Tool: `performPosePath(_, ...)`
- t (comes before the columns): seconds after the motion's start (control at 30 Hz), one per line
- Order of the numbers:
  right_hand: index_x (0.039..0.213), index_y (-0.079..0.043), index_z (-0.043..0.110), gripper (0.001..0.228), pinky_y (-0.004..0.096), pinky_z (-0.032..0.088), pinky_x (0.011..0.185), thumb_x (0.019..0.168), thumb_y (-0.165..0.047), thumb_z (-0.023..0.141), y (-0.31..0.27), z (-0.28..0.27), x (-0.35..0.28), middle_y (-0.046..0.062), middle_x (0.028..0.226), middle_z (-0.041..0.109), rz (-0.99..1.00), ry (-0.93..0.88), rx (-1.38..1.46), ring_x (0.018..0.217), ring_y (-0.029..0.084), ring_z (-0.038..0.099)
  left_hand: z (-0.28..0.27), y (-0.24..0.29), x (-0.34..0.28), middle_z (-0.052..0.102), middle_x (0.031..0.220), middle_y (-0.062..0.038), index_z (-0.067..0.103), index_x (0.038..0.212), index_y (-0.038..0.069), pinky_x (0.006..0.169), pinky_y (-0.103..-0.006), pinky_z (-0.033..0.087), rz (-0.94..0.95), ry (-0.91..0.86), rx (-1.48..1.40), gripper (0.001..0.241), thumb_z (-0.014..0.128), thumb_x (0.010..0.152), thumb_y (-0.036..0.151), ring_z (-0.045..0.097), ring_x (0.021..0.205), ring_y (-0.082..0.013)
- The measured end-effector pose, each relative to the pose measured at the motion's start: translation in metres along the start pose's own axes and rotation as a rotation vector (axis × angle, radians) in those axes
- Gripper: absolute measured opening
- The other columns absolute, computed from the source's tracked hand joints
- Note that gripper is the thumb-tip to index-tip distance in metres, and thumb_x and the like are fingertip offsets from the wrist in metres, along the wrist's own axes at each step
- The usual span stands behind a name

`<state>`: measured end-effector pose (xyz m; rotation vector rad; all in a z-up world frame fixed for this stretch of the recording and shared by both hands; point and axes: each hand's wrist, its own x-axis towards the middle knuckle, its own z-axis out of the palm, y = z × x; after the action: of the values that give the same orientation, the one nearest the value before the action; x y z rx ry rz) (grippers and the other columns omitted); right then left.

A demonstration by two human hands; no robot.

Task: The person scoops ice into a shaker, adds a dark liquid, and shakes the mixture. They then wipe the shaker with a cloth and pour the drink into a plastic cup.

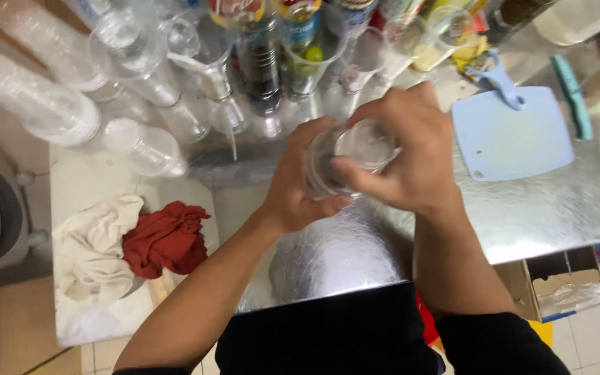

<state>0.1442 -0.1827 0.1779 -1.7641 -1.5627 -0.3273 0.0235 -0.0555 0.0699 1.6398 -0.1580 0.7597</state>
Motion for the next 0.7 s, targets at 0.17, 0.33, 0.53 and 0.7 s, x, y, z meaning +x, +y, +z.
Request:
performPosePath(0.17,0.096,-0.012,0.067,0.024,0.039,0.049,0.061,0.094,-0.035,0.064,-0.025,-0.005,0.017,0.0,0.071,0.064,-0.048,-0.055,-0.263,0.061,0.02,0.062,0.002,0.021,0.01,0.049,0.154,-0.009,0.044,0.149,0.015,0.128,-0.0444,0.041,0.07,0.078,0.034,0.093,0.09,0.073,0.041,0.051,0.146,-0.0268)
performPosePath(0.33,0.077,-0.014,0.054,0.02,0.031,0.034,0.044,0.089,-0.029,0.059,-0.004,-0.008,0.024,-0.004,0.053,0.038,-0.289,-0.196,-0.16,0.045,0.013,0.038,0.001,0.041,0.016,0.071,0.118,-0.004,0.055,0.131,0.012,0.085,-0.0353,0.058,-0.178,0.061,0.199,0.085,0.089,0.059,0.043,0.071,0.105,-0.0195)
performPosePath(0.53,0.11,0.008,0.069,0.057,0.049,0.042,0.093,0.115,-0.044,0.049,0.006,-0.076,0.032,0.017,0.1,0.067,-0.177,0.109,0.002,0.096,0.034,0.062,0.004,0.04,0.018,0.061,0.138,-0.007,0.054,0.137,0.013,0.115,-0.041,0.047,-0.044,-0.039,0.077,0.076,0.085,0.073,0.04,0.06,0.131,-0.0262)
performPosePath(0.7,0.144,-0.003,0.039,0.032,0.04,0.059,0.081,0.12,-0.024,0.042,0.005,-0.045,0.019,0.02,0.11,0.054,-0.057,0.102,0.334,0.09,0.03,0.065,0.011,0.031,0.013,0.059,0.139,-0.008,0.054,0.138,0.01,0.117,-0.0411,0.047,0.021,0.006,0.016,0.075,0.084,0.076,0.04,0.058,0.132,-0.0261)
